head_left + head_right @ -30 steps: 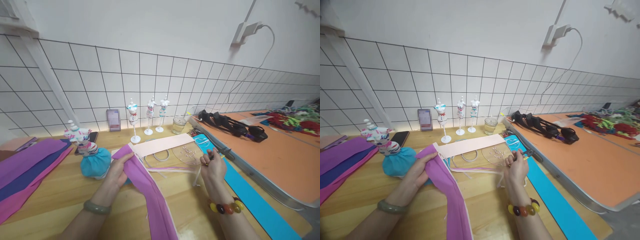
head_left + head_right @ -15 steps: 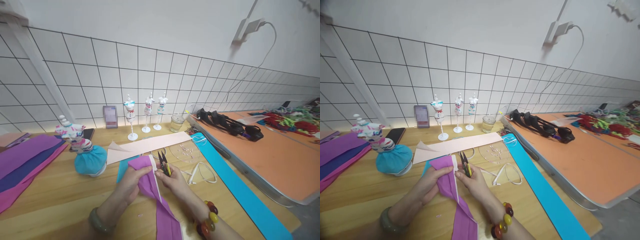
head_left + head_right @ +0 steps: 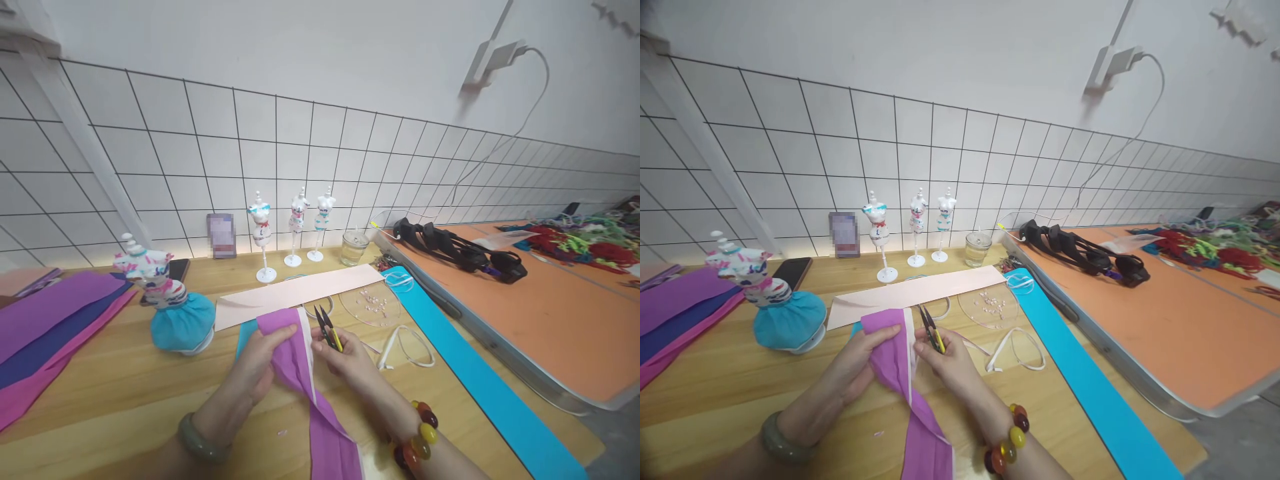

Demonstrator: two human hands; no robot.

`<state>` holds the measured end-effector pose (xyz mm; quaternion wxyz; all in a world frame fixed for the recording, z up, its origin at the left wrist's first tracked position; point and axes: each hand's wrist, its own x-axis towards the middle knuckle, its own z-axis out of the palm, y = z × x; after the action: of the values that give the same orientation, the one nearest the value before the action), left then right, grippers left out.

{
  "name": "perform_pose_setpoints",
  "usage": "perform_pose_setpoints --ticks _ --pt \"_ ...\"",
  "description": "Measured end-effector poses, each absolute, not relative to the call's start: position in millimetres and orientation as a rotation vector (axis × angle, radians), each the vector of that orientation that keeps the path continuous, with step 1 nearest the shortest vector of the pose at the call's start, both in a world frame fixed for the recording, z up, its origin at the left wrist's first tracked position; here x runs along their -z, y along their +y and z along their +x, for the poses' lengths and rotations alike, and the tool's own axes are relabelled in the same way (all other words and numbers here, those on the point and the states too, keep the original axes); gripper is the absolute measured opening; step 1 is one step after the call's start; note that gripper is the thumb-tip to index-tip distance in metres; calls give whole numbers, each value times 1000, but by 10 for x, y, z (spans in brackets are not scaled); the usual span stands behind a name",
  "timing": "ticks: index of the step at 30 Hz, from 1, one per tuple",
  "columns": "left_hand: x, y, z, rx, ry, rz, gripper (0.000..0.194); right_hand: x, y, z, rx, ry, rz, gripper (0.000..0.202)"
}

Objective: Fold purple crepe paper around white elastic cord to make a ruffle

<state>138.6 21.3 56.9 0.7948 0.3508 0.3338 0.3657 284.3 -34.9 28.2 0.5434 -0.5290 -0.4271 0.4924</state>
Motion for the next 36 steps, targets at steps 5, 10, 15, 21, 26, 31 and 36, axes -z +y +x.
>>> perform_pose_setpoints --ticks 5,10,15,21,26,31,36 --pt "-510 201 1391 -772 711 812 28 -256 -353 2802 -1231 -953 -1206 45" --pt "-510 222 1363 -772 759 776 28 -224 -350 2786 -1247 -882 -1192 38" --pt "-513 263 1338 -739 722 801 25 -212 -347 2783 -1211 -908 -1242 35" --pt "-456 268 1345 -809 783 840 20 -169 -335 2792 -1146 -1003 -1240 26" --pt "-440 266 1361 -957 858 879 21 -127 -329 2799 -1144 -977 -1266 28" --pt "-445 276 1377 -934 869 849 26 -107 -329 2801 -1115 -1029 -1257 28" --pt "-405 307 1362 -970 910 906 29 -100 -335 2792 -1077 -1046 -1272 29"
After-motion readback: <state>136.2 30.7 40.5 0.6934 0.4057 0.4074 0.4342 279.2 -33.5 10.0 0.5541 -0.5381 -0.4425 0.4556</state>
